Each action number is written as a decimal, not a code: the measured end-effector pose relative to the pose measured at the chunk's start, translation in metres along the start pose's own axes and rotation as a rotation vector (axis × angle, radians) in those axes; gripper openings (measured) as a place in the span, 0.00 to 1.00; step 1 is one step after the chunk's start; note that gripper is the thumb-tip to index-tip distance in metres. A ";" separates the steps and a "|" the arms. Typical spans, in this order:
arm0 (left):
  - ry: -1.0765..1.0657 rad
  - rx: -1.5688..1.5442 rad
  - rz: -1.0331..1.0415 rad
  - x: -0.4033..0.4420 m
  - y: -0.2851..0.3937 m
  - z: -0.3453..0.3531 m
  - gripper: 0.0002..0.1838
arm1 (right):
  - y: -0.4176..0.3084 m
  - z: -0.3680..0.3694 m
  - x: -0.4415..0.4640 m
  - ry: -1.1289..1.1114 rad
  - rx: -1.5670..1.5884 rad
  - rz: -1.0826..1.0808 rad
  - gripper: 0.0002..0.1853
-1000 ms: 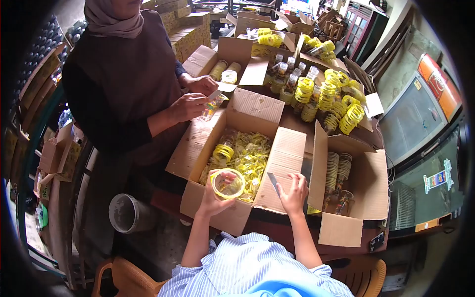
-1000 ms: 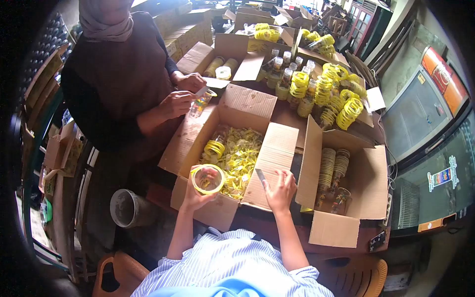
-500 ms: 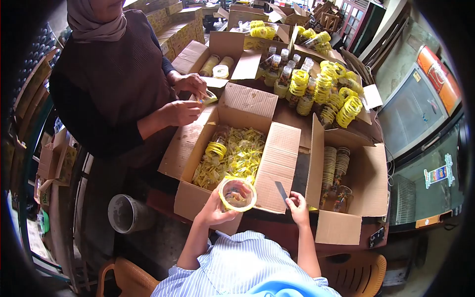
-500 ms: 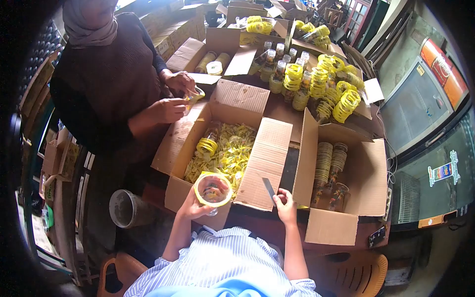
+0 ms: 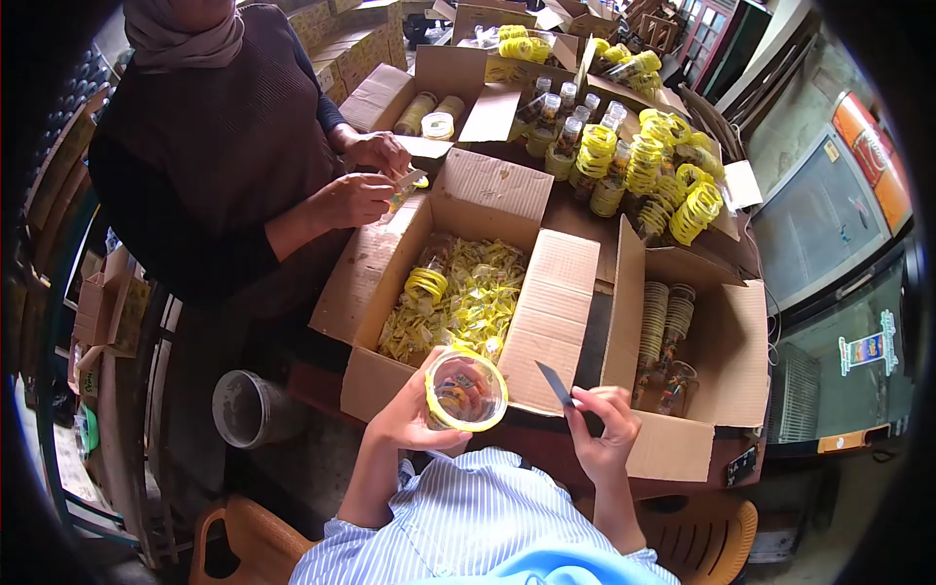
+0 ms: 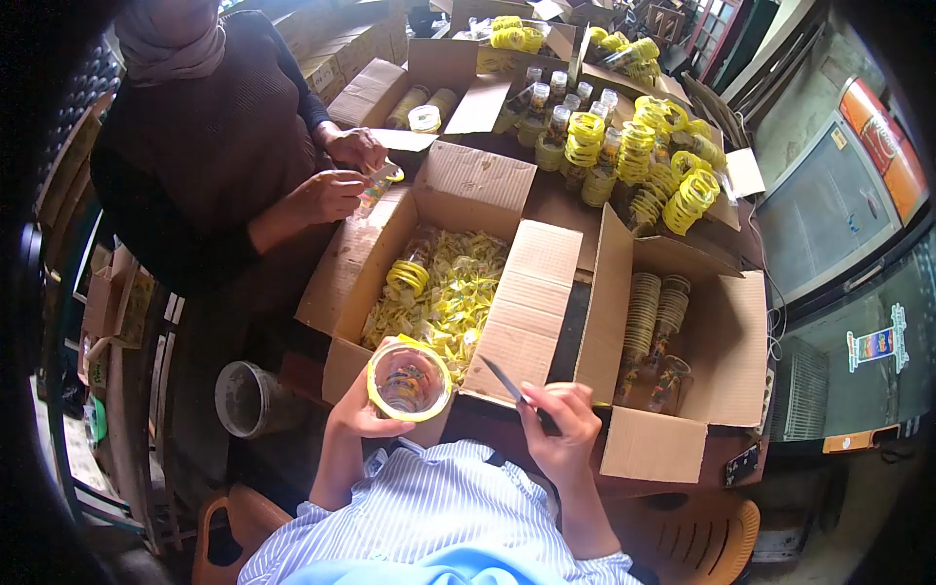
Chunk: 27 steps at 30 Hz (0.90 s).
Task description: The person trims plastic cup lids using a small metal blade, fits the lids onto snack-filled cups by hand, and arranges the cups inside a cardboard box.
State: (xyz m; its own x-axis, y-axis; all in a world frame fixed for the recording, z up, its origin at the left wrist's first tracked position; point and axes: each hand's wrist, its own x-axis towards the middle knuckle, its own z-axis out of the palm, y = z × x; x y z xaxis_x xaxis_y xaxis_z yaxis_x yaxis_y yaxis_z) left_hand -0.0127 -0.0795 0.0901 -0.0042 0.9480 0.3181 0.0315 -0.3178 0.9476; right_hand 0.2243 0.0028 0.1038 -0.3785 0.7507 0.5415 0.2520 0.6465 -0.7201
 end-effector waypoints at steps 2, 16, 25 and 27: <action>-0.061 0.074 -0.004 0.004 0.010 -0.003 0.42 | -0.009 -0.003 0.020 -0.058 -0.228 -0.254 0.15; -0.177 -0.040 -0.085 0.006 0.030 -0.016 0.36 | -0.016 -0.012 0.052 -0.231 -0.625 -0.837 0.11; -0.162 -0.078 -0.104 0.008 0.035 -0.014 0.33 | -0.017 -0.010 0.056 -0.228 -0.651 -0.923 0.10; -0.161 -0.093 -0.131 0.008 0.033 -0.013 0.33 | -0.016 -0.008 0.056 -0.229 -0.647 -0.930 0.10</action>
State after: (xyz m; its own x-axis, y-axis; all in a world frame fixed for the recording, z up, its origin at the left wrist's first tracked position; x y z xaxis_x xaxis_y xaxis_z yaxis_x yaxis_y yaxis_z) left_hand -0.0249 -0.0823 0.1247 0.1577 0.9690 0.1901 -0.0509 -0.1843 0.9815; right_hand 0.2064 0.0354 0.1490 -0.7930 -0.0516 0.6071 0.1755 0.9348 0.3088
